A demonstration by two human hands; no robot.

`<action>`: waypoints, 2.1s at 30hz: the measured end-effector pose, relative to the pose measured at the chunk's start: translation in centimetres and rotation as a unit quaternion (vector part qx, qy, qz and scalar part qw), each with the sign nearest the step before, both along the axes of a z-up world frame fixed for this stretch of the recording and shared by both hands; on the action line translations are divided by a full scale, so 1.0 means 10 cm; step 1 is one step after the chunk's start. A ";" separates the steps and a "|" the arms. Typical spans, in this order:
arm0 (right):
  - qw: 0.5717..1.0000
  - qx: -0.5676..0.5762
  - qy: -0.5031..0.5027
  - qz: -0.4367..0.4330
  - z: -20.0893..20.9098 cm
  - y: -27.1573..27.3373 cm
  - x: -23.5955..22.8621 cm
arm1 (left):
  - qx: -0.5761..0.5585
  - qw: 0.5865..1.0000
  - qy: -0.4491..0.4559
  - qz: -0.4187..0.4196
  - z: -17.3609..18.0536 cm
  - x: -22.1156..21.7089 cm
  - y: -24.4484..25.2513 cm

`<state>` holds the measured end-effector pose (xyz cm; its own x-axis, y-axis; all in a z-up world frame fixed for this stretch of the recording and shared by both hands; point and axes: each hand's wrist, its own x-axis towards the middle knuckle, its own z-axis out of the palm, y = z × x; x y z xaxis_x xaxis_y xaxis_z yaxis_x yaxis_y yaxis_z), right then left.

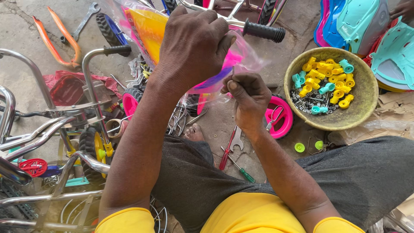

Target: The person sits on the ground and assembles a child's tricycle. They attach a pink seat to the frame, secure it with a bolt, and then use a pair of scissors to cut the plastic wrapping from the handlebars.

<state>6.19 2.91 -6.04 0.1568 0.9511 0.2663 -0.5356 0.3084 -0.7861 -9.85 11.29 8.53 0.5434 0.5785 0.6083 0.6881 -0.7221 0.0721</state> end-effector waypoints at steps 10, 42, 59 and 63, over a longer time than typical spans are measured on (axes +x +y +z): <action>0.997 0.023 -0.023 -0.064 -0.05 0.11 -0.04 | -0.038 0.999 0.020 -0.007 -0.03 0.09 -0.04; 0.991 0.131 0.000 -0.021 0.05 -0.03 -0.05 | -0.053 0.998 -0.036 0.001 -0.05 -0.39 -0.02; 0.994 0.080 0.023 -0.078 -0.08 0.09 -0.03 | 0.013 0.999 -0.013 -0.033 0.04 0.14 -0.17; 0.993 0.106 0.038 -0.034 0.03 0.16 -0.07 | -0.015 1.000 0.023 -0.009 -0.05 0.17 0.06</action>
